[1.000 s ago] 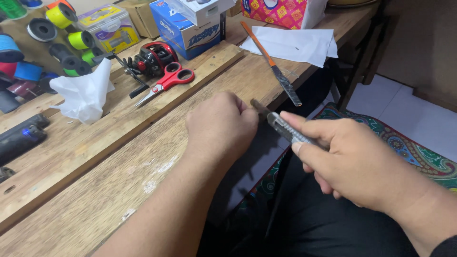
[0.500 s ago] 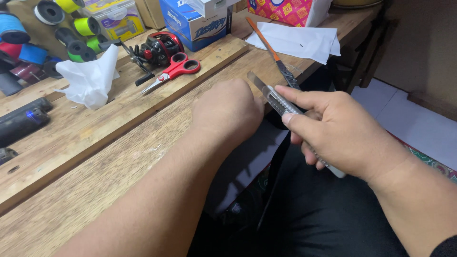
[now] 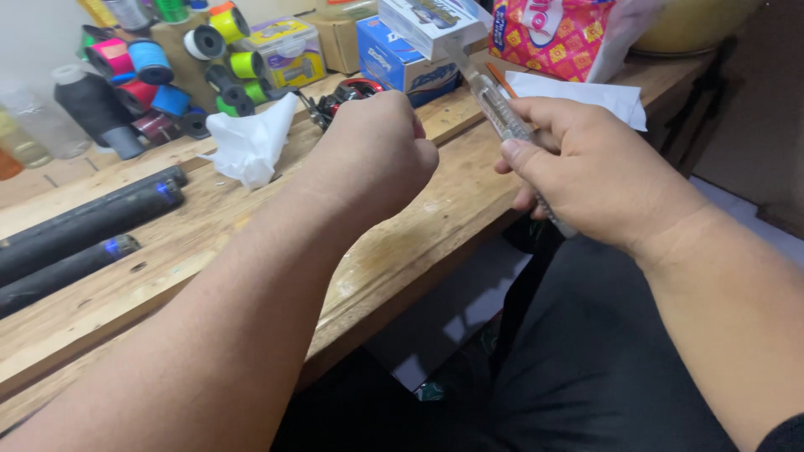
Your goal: Repairing a small component of fishing gear using a craft knife and a lighter.
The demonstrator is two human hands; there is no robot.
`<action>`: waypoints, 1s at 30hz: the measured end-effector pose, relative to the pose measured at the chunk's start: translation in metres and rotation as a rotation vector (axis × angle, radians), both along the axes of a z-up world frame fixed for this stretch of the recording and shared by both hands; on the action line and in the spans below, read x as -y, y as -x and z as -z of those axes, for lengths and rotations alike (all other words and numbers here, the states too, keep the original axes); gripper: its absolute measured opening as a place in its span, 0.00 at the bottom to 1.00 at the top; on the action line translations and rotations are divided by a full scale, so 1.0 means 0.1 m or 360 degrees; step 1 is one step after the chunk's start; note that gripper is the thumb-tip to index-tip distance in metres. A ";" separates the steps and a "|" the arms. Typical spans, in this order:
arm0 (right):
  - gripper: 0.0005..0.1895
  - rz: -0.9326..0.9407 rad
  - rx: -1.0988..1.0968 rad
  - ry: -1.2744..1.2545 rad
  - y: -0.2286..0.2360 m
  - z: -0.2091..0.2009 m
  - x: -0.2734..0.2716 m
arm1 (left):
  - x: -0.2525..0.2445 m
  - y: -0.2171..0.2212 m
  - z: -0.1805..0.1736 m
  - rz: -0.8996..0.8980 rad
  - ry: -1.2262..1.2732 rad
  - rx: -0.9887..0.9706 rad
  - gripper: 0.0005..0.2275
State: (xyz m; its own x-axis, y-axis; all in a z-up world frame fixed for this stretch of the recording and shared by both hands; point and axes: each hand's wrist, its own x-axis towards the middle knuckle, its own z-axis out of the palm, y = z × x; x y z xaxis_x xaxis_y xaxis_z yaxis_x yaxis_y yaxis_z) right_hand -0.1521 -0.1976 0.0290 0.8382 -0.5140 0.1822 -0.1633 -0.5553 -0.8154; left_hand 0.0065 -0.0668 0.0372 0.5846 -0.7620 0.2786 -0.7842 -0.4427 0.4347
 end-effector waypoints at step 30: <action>0.24 -0.0086 -0.0098 0.1315 -1.32 0.40 -0.87 | -1.60 -0.71 0.33 -0.0323 0.0043 -0.0017 0.07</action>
